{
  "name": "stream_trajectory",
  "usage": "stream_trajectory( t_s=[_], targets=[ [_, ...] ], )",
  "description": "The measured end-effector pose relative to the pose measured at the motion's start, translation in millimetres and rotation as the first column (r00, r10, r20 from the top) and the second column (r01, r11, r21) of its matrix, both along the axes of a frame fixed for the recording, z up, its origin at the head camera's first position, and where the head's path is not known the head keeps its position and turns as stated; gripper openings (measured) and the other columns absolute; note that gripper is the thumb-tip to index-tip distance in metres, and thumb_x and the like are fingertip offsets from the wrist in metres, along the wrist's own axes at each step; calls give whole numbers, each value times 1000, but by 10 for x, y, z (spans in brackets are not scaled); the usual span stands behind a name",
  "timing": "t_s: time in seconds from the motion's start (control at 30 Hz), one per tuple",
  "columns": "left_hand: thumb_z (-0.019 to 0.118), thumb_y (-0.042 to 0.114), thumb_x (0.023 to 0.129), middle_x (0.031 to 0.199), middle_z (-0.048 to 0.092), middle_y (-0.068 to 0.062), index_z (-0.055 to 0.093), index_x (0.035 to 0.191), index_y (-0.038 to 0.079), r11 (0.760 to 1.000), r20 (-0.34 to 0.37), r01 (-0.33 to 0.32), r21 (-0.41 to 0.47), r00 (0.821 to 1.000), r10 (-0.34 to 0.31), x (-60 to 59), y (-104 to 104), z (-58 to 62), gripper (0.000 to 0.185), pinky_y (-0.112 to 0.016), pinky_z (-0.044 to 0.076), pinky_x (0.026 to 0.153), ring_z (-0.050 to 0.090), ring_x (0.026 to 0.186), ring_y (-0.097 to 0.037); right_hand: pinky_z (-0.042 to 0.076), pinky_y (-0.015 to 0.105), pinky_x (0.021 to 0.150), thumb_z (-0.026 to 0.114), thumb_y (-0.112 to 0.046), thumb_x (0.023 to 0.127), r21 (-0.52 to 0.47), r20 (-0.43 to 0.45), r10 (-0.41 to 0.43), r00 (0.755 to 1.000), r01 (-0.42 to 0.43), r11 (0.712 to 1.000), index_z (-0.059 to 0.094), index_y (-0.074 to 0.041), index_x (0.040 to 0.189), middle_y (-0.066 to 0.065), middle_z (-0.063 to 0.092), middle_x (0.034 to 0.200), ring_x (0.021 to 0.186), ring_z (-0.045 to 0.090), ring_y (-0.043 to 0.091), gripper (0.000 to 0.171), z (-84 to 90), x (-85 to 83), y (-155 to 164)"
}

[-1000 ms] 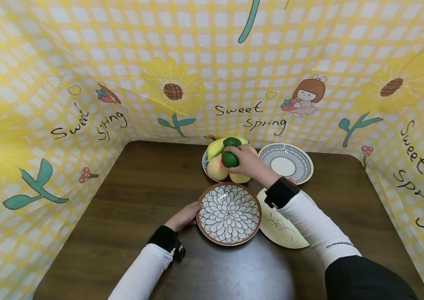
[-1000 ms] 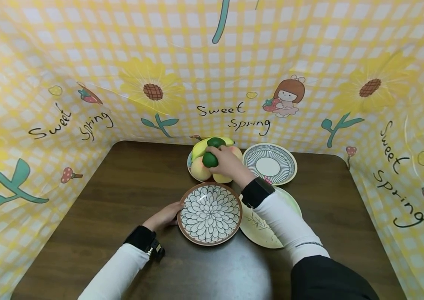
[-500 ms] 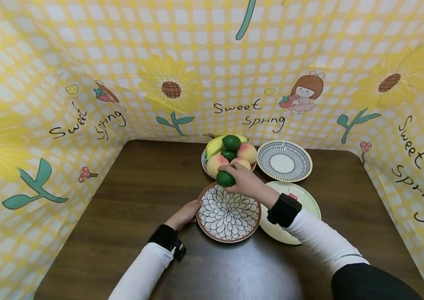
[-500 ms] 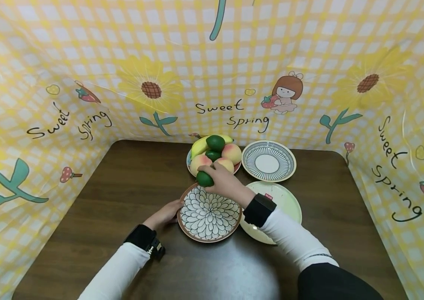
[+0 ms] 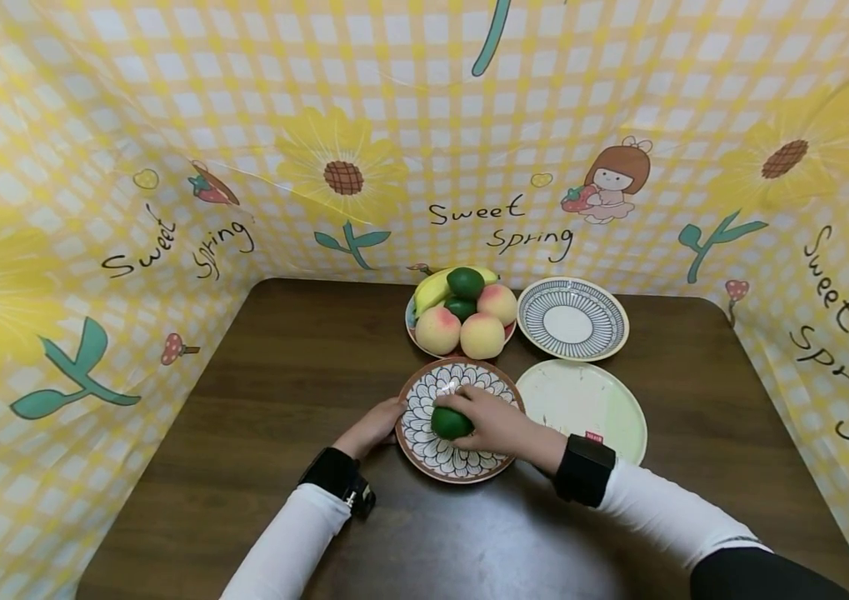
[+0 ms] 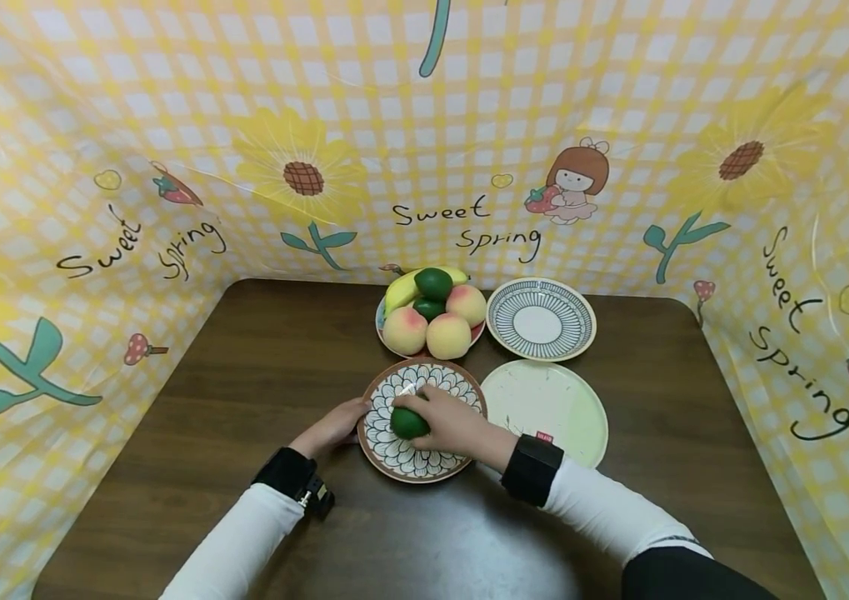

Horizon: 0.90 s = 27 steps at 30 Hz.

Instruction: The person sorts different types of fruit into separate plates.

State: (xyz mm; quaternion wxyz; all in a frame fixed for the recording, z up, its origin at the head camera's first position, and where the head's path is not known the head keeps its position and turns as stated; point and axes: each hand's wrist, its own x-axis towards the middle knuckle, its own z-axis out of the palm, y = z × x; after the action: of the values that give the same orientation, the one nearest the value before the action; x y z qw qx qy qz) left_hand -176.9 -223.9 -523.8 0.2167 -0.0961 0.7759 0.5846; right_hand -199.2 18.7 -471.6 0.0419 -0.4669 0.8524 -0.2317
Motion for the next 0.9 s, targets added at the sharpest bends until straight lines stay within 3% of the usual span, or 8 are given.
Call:
stream_trajectory(
  t_s=[0.23,0.5,0.9],
  targets=[
    [28,18,111,82,62,5,40,143,-14,998,-16,21,56,1000,-20,-13,-15,9,47,-15,48,60,58,65,0,53,27,76,86,-25,80,38,14,32,999,-33,999,62,-16,133,11,63,109,90,63,19,58,-188,150,30],
    [28,18,110,73,54,8,43,139,-13,1000,-18,17,20,1000,-17,-4,-4,-21,45,-14,43,56,52,59,1,53,27,76,85,-29,81,74,36,8,999,-11,997,60,-17,135,10,62,110,90,62,19,60,-283,195,44],
    [28,21,112,83,63,4,40,148,-11,1000,27,-1,10,1000,1,-15,3,8,50,-15,48,61,59,65,0,52,28,73,81,-39,87,103,58,-13,998,7,995,57,-16,139,10,64,113,92,63,20,62,-324,178,62]
  ],
)
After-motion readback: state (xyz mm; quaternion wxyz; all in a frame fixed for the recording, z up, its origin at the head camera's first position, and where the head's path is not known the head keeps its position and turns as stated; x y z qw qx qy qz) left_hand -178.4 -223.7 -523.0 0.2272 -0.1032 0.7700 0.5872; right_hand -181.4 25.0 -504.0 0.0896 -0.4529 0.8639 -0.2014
